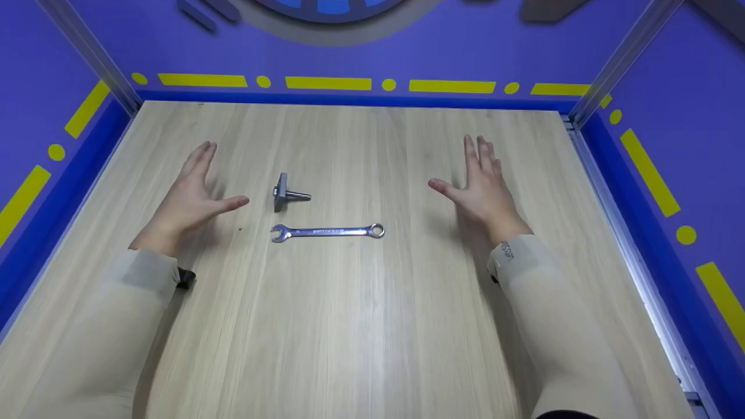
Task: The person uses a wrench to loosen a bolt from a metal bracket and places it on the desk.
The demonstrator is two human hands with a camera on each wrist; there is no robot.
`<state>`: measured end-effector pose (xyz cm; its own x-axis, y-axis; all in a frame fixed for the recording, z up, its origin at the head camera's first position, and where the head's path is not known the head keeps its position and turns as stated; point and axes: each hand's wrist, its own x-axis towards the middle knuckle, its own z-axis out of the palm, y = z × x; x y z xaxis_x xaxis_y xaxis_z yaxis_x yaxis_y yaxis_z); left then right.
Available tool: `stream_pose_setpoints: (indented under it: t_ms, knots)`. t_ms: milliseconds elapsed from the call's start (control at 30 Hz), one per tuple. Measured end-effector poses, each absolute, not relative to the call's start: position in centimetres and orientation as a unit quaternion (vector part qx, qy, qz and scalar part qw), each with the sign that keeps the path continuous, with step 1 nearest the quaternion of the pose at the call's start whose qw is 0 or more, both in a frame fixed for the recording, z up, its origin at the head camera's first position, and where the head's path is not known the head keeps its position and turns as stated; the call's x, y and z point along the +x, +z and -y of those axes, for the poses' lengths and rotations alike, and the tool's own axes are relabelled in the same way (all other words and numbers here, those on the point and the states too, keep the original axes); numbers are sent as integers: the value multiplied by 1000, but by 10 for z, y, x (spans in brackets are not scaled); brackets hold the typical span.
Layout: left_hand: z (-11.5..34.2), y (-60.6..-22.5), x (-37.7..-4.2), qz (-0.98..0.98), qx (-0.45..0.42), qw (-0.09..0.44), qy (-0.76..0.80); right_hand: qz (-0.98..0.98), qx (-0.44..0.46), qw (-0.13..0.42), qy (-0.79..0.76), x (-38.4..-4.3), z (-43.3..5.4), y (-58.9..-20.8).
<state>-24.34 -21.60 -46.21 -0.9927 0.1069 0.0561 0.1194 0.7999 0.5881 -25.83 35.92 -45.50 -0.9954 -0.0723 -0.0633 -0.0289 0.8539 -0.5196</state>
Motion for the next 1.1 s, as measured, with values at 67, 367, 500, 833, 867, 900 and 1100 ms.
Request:
stream_pose_setpoints:
  t_ms: [67, 367, 500, 833, 867, 900, 1100]
  knots:
    - [213, -463, -244, 944, -60, -3, -325, -961, -32, 42, -271, -259, -354, -454]
    - [201, -465, -247, 921, -73, -47, -379, -956, -64, 37, -284, -258, -329, -450]
    - [195, -467, -249, 909, -77, -53, -406, -954, -76, 28, -287, -257, -316, -451]
    - [182, -469, -255, 887, -91, -73, -447, -944, -111, 25, -309, -257, -279, -453]
    - [181, -470, -256, 885, -94, -73, -449, -944, -116, 25, -309, -257, -276, -454]
    - [180, -470, -256, 885, -96, -74, -450, -943, -122, 25, -309, -257, -273, -455]
    - [174, -474, -261, 879, -102, -82, -459, -939, -143, 37, -311, -255, -253, -459]
